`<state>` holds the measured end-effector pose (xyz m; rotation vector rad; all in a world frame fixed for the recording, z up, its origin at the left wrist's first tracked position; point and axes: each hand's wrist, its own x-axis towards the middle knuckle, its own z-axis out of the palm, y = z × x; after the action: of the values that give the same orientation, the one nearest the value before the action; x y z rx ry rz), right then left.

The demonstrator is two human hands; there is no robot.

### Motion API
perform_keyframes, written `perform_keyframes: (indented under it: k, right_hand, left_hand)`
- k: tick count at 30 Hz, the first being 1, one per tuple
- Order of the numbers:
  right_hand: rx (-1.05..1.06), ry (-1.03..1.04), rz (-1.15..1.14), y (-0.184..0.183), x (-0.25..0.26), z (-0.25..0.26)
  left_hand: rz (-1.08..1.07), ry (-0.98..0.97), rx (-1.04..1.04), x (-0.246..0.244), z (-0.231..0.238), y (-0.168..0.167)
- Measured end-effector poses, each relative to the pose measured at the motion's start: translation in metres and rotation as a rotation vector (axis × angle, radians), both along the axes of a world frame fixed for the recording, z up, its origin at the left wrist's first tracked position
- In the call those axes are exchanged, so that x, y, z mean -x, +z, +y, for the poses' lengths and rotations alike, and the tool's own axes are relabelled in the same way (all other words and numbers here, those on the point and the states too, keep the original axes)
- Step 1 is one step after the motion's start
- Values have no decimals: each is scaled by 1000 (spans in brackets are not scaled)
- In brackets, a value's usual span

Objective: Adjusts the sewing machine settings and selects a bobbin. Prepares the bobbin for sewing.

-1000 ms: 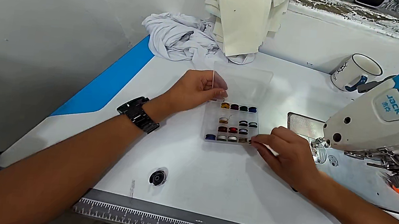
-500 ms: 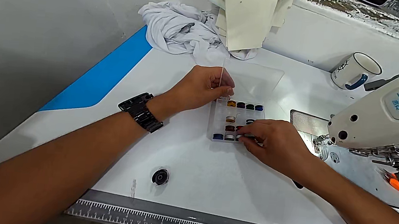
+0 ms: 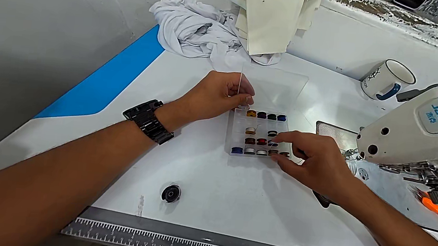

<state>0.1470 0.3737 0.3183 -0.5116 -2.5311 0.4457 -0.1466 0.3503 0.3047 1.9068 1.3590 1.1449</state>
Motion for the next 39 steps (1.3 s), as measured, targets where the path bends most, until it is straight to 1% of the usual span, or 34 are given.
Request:
perform_keyframes:
  k: [3, 6, 13, 20, 21, 22, 24, 25, 26, 27, 29, 31, 32, 33, 35, 37, 39]
  right_hand:
    - [-104, 65, -35, -5, 7, -5]
    - [-156, 104, -56, -9, 16, -8]
    - [-20, 19, -113, -8, 20, -8]
    - [-17, 29, -156, -7, 17, -9]
    - [27, 28, -157, -6, 18, -9]
    - [121, 36, -149, -4, 18, -8]
    - [391, 63, -75, 1, 15, -5]
    - [459, 66, -20, 4, 13, -5]
    - [429, 65, 32, 5, 10, -7]
    - [308, 67, 70, 5, 7, -9]
    - [-25, 94, 103, -1, 1, -21]
    - [-264, 160, 33, -15, -5, -36]
    - [-318, 196, -27, -22, -7, -41]
    - [-332, 220, -77, -26, -8, -45]
    - [-311, 238, -101, -27, -10, -47]
    - [-243, 233, -25, -24, -13, -43]
    - [-78, 182, 85, -18, -17, -33]
  left_hand:
    - [17, 6, -5, -1, -1, 0]
    - [20, 3, -23, 0, 0, 0]
    - [19, -7, -31, 0, -1, 1]
    - [25, -6, -23, 0, 0, 0]
    - [29, -7, -25, 1, 0, 0]
    - [33, -11, -29, 1, 0, 0]
    - [39, -15, -40, 0, 0, -1]
    - [43, -15, -48, 0, 0, -1]
    - [47, -15, -52, 1, 0, -1]
    - [49, -18, -52, 1, 0, -1]
    - [52, -15, -52, 1, 0, -1]
    - [57, -4, -43, 1, 0, -1]
    - [60, 0, -37, 1, 0, -1]
    - [62, 0, -31, 1, 0, -1]
    - [61, -4, -24, 1, 0, -1]
    - [50, -5, -16, 1, 0, -1]
    - [43, 0, -10, 1, 0, -1]
